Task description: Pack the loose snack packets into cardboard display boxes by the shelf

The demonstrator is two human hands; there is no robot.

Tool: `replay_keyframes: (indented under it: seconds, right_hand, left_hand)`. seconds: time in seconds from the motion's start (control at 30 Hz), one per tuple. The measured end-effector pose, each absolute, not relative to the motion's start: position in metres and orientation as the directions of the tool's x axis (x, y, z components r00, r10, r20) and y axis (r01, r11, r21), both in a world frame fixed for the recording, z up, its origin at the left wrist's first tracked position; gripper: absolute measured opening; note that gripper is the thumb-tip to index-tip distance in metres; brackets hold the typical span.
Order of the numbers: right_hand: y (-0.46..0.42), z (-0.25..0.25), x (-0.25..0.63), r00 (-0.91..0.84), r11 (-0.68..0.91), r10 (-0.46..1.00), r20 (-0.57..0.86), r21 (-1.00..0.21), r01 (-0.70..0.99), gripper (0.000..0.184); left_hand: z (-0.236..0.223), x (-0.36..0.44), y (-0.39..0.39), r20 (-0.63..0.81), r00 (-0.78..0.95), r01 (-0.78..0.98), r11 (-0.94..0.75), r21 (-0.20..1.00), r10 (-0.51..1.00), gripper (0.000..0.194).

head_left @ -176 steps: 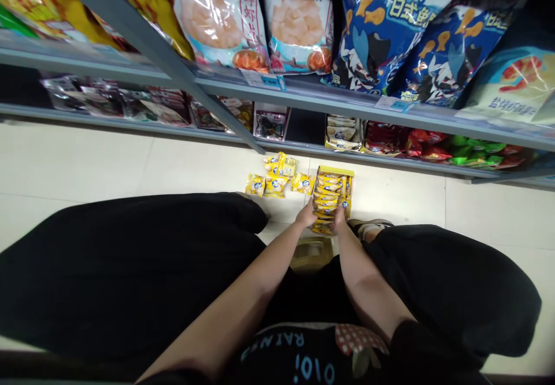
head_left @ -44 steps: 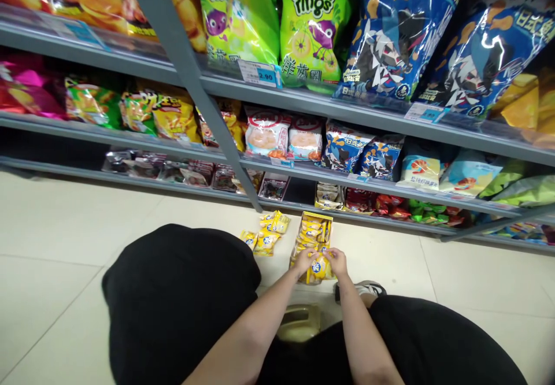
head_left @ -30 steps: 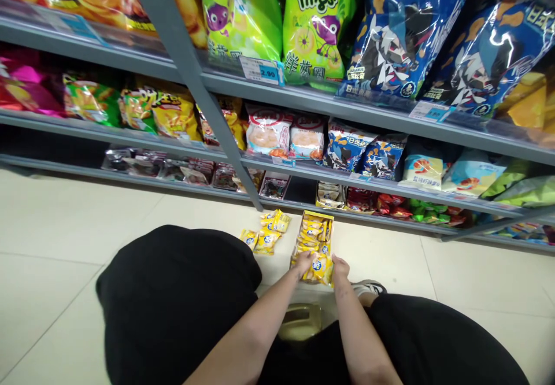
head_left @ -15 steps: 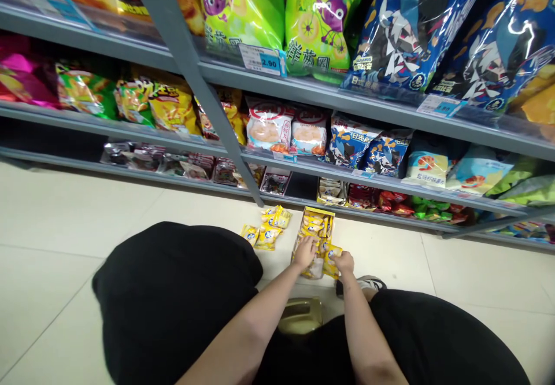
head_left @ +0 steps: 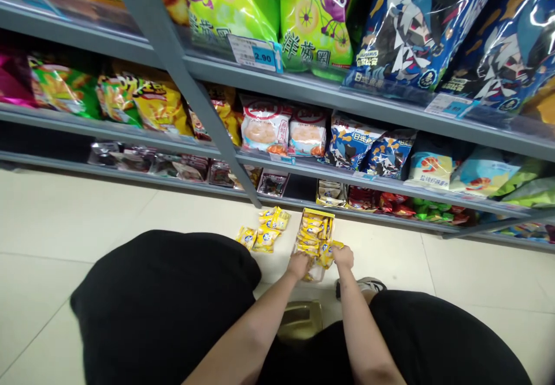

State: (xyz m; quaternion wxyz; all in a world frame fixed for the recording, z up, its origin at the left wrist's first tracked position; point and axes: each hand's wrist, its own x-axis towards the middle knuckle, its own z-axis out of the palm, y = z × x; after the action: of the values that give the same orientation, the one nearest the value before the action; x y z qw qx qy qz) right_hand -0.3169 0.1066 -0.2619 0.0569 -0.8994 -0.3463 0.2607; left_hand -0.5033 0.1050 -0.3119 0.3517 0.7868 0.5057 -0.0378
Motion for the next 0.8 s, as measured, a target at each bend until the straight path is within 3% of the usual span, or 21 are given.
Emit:
replay_keyframes:
  seconds: [0.07, 0.2, 0.27, 0.4, 0.6, 0.7, 0.8]
  right_hand:
    - [0.109, -0.261, -0.324, 0.622, -0.738, 0.67, -0.405, -0.276, 0.616, 0.041]
    - [0.102, -0.269, -0.344, 0.555, -0.676, 0.73, -0.4, -0.298, 0.674, 0.03]
    - [0.097, -0.278, -0.351, 0.52, -0.661, 0.739, -0.429, -0.309, 0.684, 0.025]
    - [0.094, -0.298, -0.356, 0.516, -0.678, 0.719, -0.466, -0.305, 0.669, 0.029]
    - [0.1, -0.33, -0.372, 0.486, -0.663, 0.737, -0.47, -0.362, 0.655, 0.036]
    - [0.104, -0.346, -0.381, 0.485, -0.681, 0.723, -0.492, -0.39, 0.62, 0.037]
    - [0.11, -0.36, -0.38, 0.503, -0.714, 0.695, -0.515, -0.41, 0.568, 0.033]
  left_hand:
    - [-0.308, -0.5, 0.114, -0.38, 0.476, 0.828, -0.258, 0.498, 0.793, 0.037]
    - [-0.309, -0.49, 0.138, -0.355, 0.532, 0.796, -0.312, 0.518, 0.769, 0.078]
    - [-0.315, -0.488, 0.15, -0.393, 0.553, 0.788, -0.308, 0.533, 0.735, 0.087]
    - [-0.327, -0.492, 0.16, -0.457, 0.493, 0.813, -0.204, 0.546, 0.74, 0.075]
    - [-0.33, -0.512, 0.163, -0.306, 0.394, 0.703, -0.07, 0.708, 0.867, 0.044]
    - [-0.333, -0.531, 0.181, -0.249, 0.135, 0.647, 0.105, 0.755, 0.959, 0.039]
    - [-0.344, -0.558, 0.205, -0.277, -0.201, 0.557, 0.343, 0.757, 0.94, 0.037]
